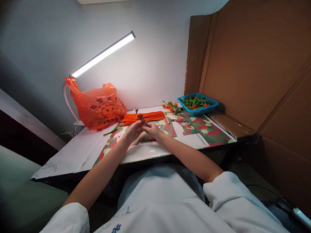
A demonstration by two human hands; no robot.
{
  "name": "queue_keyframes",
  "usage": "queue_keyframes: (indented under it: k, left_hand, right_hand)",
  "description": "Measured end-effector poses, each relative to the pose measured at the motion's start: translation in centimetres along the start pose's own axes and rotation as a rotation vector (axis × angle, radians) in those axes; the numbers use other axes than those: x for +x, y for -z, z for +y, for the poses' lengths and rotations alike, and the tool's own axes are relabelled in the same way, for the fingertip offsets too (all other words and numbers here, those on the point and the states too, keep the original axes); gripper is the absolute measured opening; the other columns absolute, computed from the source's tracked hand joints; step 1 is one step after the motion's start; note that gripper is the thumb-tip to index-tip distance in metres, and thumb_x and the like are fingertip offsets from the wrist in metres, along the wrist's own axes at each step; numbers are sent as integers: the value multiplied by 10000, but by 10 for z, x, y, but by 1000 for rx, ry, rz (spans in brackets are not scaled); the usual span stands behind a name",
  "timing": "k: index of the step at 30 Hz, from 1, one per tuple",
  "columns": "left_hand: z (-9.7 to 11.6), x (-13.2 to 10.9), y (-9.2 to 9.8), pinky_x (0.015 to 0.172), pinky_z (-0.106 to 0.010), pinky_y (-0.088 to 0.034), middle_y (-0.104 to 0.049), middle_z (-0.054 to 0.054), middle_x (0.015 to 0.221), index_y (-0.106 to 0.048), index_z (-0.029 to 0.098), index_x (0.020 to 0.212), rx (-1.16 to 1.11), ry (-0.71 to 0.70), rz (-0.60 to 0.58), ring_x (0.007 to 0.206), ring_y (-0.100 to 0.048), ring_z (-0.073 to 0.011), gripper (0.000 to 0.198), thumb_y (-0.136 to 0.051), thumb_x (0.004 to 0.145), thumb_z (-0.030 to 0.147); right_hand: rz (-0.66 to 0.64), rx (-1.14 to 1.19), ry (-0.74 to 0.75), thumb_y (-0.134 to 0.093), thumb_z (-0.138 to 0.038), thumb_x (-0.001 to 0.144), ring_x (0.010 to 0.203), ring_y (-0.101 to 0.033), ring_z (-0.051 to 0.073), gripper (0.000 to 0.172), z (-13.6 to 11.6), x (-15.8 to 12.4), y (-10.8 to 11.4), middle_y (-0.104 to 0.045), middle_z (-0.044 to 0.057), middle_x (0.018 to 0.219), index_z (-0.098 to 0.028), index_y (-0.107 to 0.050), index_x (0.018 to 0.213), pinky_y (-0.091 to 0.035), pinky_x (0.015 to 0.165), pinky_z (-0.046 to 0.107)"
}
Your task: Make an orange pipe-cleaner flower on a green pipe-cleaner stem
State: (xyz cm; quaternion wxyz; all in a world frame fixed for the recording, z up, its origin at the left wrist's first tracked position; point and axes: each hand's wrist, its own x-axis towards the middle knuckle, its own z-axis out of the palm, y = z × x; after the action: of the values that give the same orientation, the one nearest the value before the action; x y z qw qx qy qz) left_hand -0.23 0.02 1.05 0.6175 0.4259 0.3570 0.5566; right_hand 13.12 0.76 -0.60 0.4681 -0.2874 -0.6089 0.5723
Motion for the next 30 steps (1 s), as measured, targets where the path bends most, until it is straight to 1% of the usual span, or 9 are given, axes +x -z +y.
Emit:
queue_keyframes:
  k: [3,7,9,12,14,17,22,26,30]
  left_hand:
    - [0,1,2,643,-237,-474,-686,-32,786,-729,150,870,-3,-14,-53,667,-605,-116,225,-739,675,263]
    - [0,1,4,659,-237,-464,-656,-19,706,-717,127,860,0,-67,-78,646,-602,-103,277,-800,645,280]
    - [0,2,4,655,-238,-459,-654,-19,691,-719,124,843,4,-86,-69,636,-594,-100,324,-831,606,315]
    - [-1,4,4,634,-235,-444,-659,-19,676,-728,130,805,22,-102,-22,624,-583,-99,397,-868,520,369]
    - [-2,5,4,618,-230,-427,-657,-18,664,-731,132,782,55,-123,7,615,-567,-95,411,-872,495,391]
    - [-4,7,5,584,-226,-394,-648,-13,647,-728,135,743,122,-166,31,592,-528,-85,395,-861,500,417]
    - [-6,10,8,533,-230,-334,-618,-7,604,-682,133,614,217,-228,38,536,-443,-69,360,-837,529,447]
    - [-7,11,9,529,-233,-330,-604,-3,587,-656,134,582,220,-208,48,526,-438,-70,373,-850,495,440]
    - [-6,9,7,511,-222,-325,-566,19,549,-631,137,566,188,-179,57,516,-440,-65,394,-872,449,427]
  right_hand:
    - [-84,133,-60,-693,-390,588,490,-307,58,287,-2,1,3,-389,-77,521,-179,-500,617,-213,499,236]
    - [-138,178,-112,-715,-363,565,483,-301,55,298,-2,2,6,-374,-80,514,-177,-486,605,-189,487,239]
    - [-142,168,-120,-709,-354,569,484,-306,57,291,-1,2,8,-378,-76,514,-176,-480,594,-186,483,241]
    - [-145,131,-119,-677,-342,592,486,-303,59,273,0,3,10,-384,-67,523,-180,-457,578,-182,480,242]
    - [-149,95,-126,-659,-338,607,482,-292,59,258,0,3,10,-373,-68,522,-182,-454,587,-171,476,241]
    - [-151,54,-139,-650,-343,614,479,-286,61,232,0,3,11,-366,-71,520,-179,-487,629,-165,468,237]
    - [-155,16,-126,-653,-342,621,473,-270,55,228,0,1,12,-346,-77,522,-178,-496,643,-163,449,228]
    - [-148,-46,-147,-651,-329,640,446,-247,45,201,-1,-2,12,-341,-78,535,-179,-520,673,-150,423,221]
    - [-155,-104,-106,-641,-336,665,431,-220,36,186,-3,-4,11,-333,-83,533,-173,-575,724,-156,419,218]
